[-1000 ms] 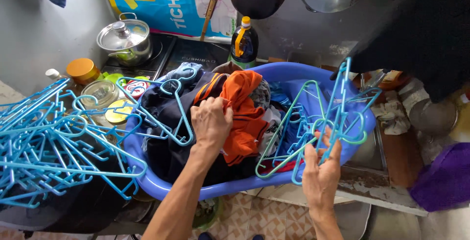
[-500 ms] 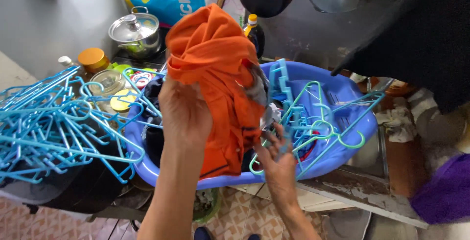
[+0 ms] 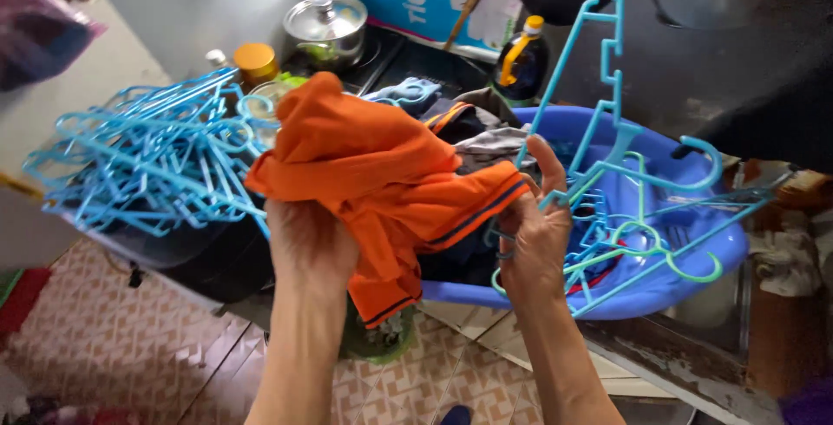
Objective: The person takes clothes from a blue laundry basin, places each item on a plastic hanger, and hangs them on a wall-mounted rack. Items handled include a black shirt, a white t-shirt, an orange t-shirt, patterned shorts, and another white t-shirt.
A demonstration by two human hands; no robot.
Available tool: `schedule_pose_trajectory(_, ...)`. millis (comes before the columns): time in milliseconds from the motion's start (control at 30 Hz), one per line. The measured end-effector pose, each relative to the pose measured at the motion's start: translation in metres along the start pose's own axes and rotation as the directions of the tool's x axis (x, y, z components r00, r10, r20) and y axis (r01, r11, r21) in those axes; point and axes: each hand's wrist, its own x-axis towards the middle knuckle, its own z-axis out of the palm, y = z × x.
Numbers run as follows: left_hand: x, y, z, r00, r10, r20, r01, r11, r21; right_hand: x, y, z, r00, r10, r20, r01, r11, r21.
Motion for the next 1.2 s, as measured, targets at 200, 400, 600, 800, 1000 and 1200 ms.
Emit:
schedule_pose_trajectory(200,-0.042,0.007,0.002,0.999,-0.047,-0.007,0.047,0.997,-0.063,-0.025,0.046,-0.028,0.982,-0.154,0.110,0.125,0.963,0.238)
schedule_pose_trajectory(400,-0.115,0.005,0.021,0.991,-0.118,-0.064,0.110,0.987,-0.120,-0.120,0.134,-0.110,0.589,-0.379,0.714,0.796,0.117,-0.594)
schedule_pose_trajectory(600,-0.187,0.039,-0.016,0.941,-0.303,-0.150,0.291,0.951,-0.100,-0.248,0.085,-0.047,0.974,0.223,0.033,-0.222,0.921,0.319)
schedule_pose_trajectory(800,-0.283,0.081,-0.083,0.878,-0.438,-0.195,0.458,0.887,0.068,-0.306,0.021,-0.044,0.999,0.038,-0.026,-0.029,0.953,0.301)
schedule_pose_trajectory(1000,-0.383,0.052,-0.134,0.811,-0.510,-0.287,0.576,0.783,0.236,-0.353,-0.016,0.030,0.814,0.387,-0.434,-0.259,0.909,0.327)
schedule_pose_trajectory(1200,-0.465,0.027,-0.202,0.507,-0.752,-0.421,0.842,0.536,0.056,-0.326,0.025,-0.002,0.812,0.382,-0.442,-0.147,0.865,0.480)
